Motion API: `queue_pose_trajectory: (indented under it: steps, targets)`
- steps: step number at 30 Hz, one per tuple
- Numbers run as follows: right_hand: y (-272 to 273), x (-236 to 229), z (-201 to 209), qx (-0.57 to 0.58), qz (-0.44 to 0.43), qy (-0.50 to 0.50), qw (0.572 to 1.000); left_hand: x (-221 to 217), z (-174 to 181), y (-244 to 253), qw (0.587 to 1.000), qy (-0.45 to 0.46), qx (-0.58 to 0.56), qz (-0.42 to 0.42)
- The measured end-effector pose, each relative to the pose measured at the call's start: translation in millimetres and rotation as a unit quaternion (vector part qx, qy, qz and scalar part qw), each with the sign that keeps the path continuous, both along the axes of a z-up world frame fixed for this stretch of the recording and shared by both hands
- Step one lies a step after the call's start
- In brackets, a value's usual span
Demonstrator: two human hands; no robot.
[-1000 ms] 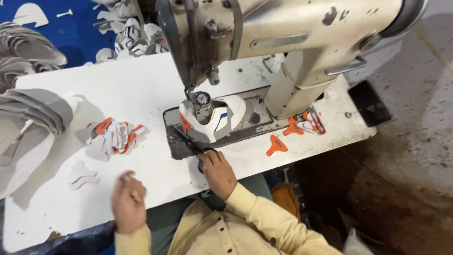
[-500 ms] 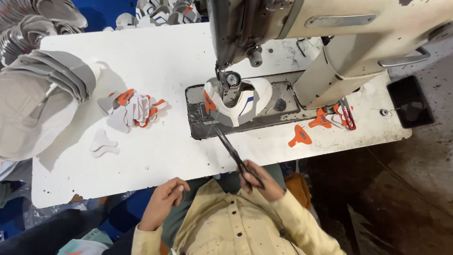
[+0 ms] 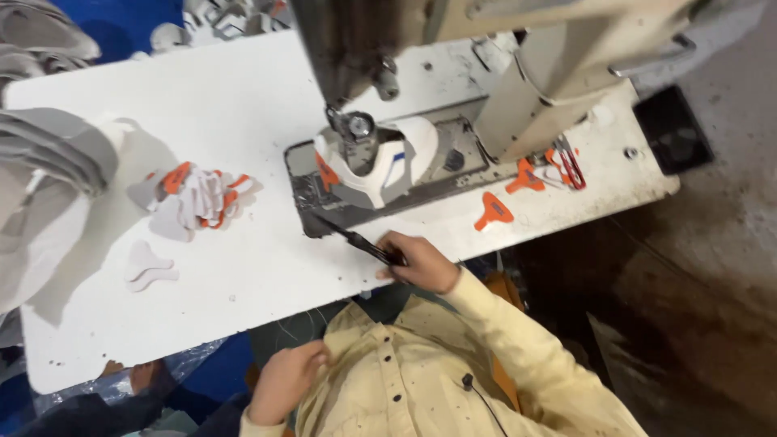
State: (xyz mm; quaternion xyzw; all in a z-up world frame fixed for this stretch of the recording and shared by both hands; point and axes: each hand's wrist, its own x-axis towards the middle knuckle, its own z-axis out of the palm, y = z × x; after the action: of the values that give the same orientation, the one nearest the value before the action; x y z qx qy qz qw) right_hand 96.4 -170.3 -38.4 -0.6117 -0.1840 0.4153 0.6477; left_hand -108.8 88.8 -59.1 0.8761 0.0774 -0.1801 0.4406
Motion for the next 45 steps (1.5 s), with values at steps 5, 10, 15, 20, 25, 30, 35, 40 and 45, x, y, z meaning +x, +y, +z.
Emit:
queue_pose_trajectory:
  steps: [5, 10, 15, 20, 25, 30, 35, 40, 45]
  targets:
    - [8.0, -1.2, -4.3, -0.198, -0.066, -0.476, 0.854, 42.6, 10.5, -79.0, 0.972, -0.123, 0.07, -0.188]
    - [-33.2, 47.5, -0.8, -0.185, -0.212, -0.584, 0.762, 81.8, 41.8, -122.0, 0.926, -0.263, 0.065, -0.264]
    - [-75.7, 125.3, -51.6, -0.298, -0.287, -0.624, 0.662, 101.3, 60.5, -133.6, 0.874, -0.398, 0.042, -0.276]
    - [-84.9, 157.7, -63.5, -0.377, -0.288, -0.607, 0.638, 102.6, 47.0, -92.9, 0.89, -0.447, 0.06, -0.072]
    - [-25.8, 141.8, 69.6, -0.081, -0.331, -0.4, 0.851, 103.1, 4.2, -46.3, 0.856, -0.476, 0.168, 0.11]
    - [25.6, 154.4, 100.0, 0.075, -0.226, -0.228, 0.944, 100.5, -3.1, -47.5, 0.842, -0.475, 0.222, 0.128]
    - [35.1, 168.4, 79.1, 0.021, -0.135, -0.163, 0.977, 98.3, -13.0, -41.8, 0.844, -0.472, 0.218, 0.131]
    - [30.4, 193.7, 88.6, -0.028, -0.07, -0.177, 0.981, 96.7, -20.4, -41.0, 0.844, -0.476, 0.223, 0.102]
    - [31.6, 201.8, 70.7, 0.024, -0.021, -0.146, 0.989, 98.3, -24.9, -40.6, 0.842, -0.475, 0.231, 0.116]
